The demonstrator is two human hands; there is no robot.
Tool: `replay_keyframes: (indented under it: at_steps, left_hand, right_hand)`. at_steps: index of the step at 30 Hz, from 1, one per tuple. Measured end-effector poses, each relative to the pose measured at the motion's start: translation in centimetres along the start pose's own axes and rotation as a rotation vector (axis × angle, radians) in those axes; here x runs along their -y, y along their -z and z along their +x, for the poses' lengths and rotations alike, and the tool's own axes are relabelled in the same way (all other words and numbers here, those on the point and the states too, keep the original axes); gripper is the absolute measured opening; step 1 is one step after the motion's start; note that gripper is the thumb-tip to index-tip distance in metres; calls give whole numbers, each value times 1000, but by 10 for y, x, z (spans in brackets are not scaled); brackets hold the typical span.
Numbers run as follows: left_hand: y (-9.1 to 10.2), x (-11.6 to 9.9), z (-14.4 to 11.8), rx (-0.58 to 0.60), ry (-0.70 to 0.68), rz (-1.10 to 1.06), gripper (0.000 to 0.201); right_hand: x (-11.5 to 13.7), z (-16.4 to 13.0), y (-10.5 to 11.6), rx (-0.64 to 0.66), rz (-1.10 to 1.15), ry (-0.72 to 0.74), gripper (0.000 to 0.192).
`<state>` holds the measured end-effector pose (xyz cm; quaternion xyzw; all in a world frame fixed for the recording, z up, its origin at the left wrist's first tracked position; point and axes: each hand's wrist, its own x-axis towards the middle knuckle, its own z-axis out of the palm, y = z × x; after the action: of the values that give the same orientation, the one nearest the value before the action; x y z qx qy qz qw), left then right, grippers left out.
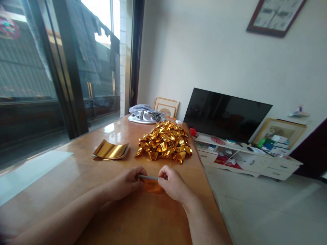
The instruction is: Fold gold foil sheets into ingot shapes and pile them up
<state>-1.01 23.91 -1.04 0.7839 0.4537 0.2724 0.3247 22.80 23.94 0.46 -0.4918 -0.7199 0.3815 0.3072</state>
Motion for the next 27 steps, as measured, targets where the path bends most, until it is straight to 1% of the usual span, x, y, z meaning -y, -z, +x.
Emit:
replay_keyframes:
  at_steps: [4, 6, 8, 10, 11, 13, 16, 18, 21, 24, 27]
  left_hand:
    - [-6, 12, 6, -118, -74, -81, 23]
    - [-8, 13, 8, -207, -105, -57, 33]
    - [-8, 13, 9, -302, -148, 3, 45]
    - [-6, 11, 8, -350, -195, 76, 46]
    - [-5, 10, 7, -342, -211, 109, 41]
    - [-4, 6, 5, -279, -238, 162, 33]
    - [-4, -4, 0, -168, -286, 189, 35]
    - [-4, -10, -3, -123, -302, 208, 35]
    - [-6, -18, -6, -92, -309, 272, 35]
    - [-9, -22, -7, -88, -333, 334, 34]
    - [-12, -23, -7, -96, -352, 402, 21]
  right_hand:
    - [3, -3, -1, 115, 109, -83, 14]
    - [5, -5, -2, 170, 161, -144, 17]
    - [6, -7, -4, 171, 188, -207, 17]
    - [7, -6, -6, 134, 187, -260, 17]
    - [7, -6, -7, 112, 185, -281, 16]
    - [6, -4, -8, 73, 187, -316, 18]
    - [4, -1, -8, 28, 199, -356, 21]
    - [2, -1, -8, 21, 215, -374, 22]
    - [3, -1, -8, 27, 271, -373, 21]
    - [4, -1, -9, 30, 337, -363, 21]
    - [5, -1, -12, 34, 347, -369, 22]
